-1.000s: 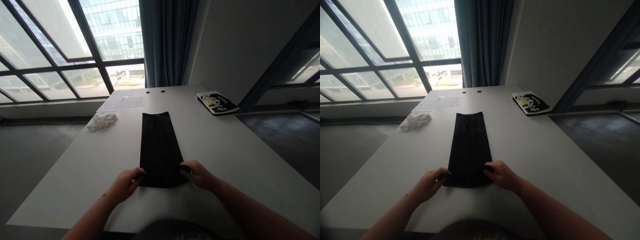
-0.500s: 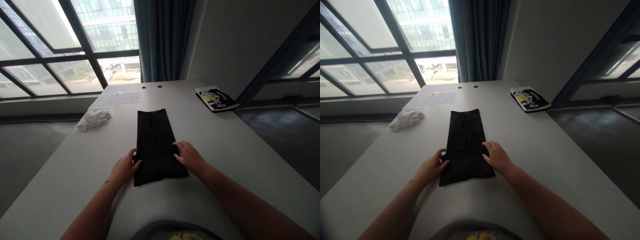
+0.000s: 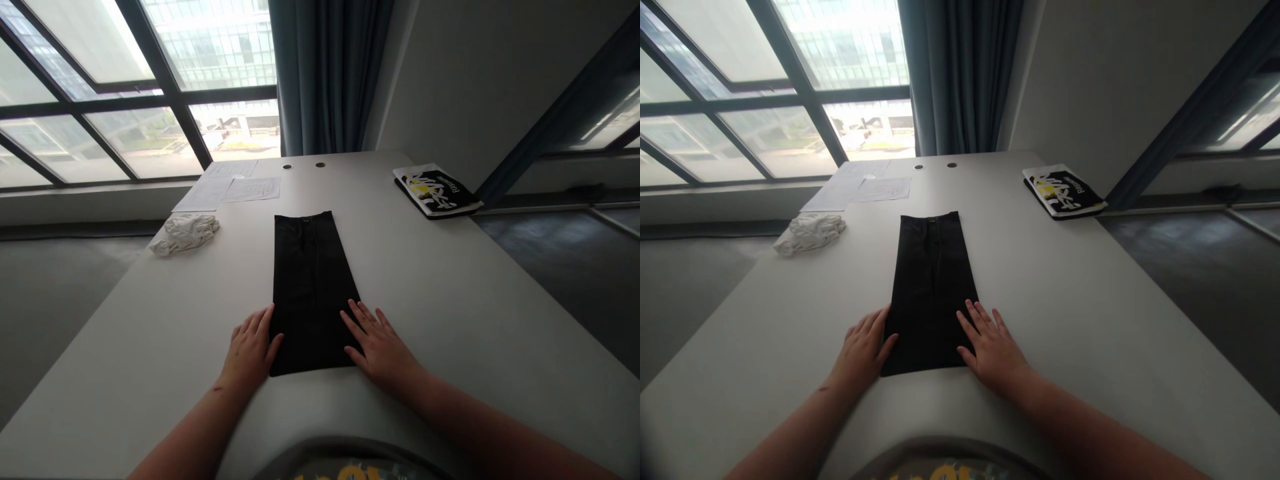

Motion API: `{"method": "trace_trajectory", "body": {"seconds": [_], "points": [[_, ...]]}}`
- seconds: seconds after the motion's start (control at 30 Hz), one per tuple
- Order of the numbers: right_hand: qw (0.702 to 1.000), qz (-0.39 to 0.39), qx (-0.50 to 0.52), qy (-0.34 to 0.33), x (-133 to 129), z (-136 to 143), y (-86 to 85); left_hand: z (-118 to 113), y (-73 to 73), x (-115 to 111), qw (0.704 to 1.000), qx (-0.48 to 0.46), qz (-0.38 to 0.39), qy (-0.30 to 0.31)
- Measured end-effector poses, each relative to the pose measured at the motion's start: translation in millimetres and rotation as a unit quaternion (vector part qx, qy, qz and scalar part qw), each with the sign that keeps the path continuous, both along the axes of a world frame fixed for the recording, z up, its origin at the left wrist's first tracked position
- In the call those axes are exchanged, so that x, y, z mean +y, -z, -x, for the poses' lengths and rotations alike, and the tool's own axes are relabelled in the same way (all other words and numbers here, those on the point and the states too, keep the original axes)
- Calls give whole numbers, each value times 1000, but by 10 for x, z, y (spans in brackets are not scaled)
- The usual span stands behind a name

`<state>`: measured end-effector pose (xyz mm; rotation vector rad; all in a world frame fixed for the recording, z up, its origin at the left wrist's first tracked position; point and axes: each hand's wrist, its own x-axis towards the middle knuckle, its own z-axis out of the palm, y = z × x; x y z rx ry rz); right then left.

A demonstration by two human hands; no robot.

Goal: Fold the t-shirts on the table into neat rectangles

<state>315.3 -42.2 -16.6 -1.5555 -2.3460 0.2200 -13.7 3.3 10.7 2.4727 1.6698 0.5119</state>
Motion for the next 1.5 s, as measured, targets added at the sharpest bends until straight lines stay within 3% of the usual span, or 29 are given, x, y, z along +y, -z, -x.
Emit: {"method": "trace_trajectory", "body": {"seconds": [0.13, 0.3, 0.4, 0.5, 0.6, 0.73, 0.87, 1.1, 1.33, 1.5], "points": [[1000, -15, -7, 20, -43, -3, 67, 4, 8, -94, 999, -25, -13, -46], [1000, -7, 3, 22, -78, 9, 42, 0, -5, -75, 995, -95, 8, -34], [999, -6, 20, 31, -19, -17, -73, -45, -53, 56, 991, -105, 50, -61], [998, -25, 42, 38, 181, 4, -292, -75, -84, 176, 987, -116, 85, -76], [997, -28, 73, -21, 503, 180, -536, -61, -63, 224, 982, -148, 88, -75], [987, 49, 63, -138, 897, 559, -696, -16, -11, 229, 982, -174, 65, -46], [982, 84, 32, -164, 1047, 762, -674, 6, -11, 235, 980, -193, 49, -31], [982, 86, 60, -155, 1053, 669, -611, -21, -29, 269, 973, -214, 69, -45], [987, 52, 75, -133, 1070, 633, -501, -27, 17, 289, 982, -168, 61, -63], [990, 1, 28, -138, 979, 648, -545, -57, -16, 275, 988, -133, 47, -67]]}}
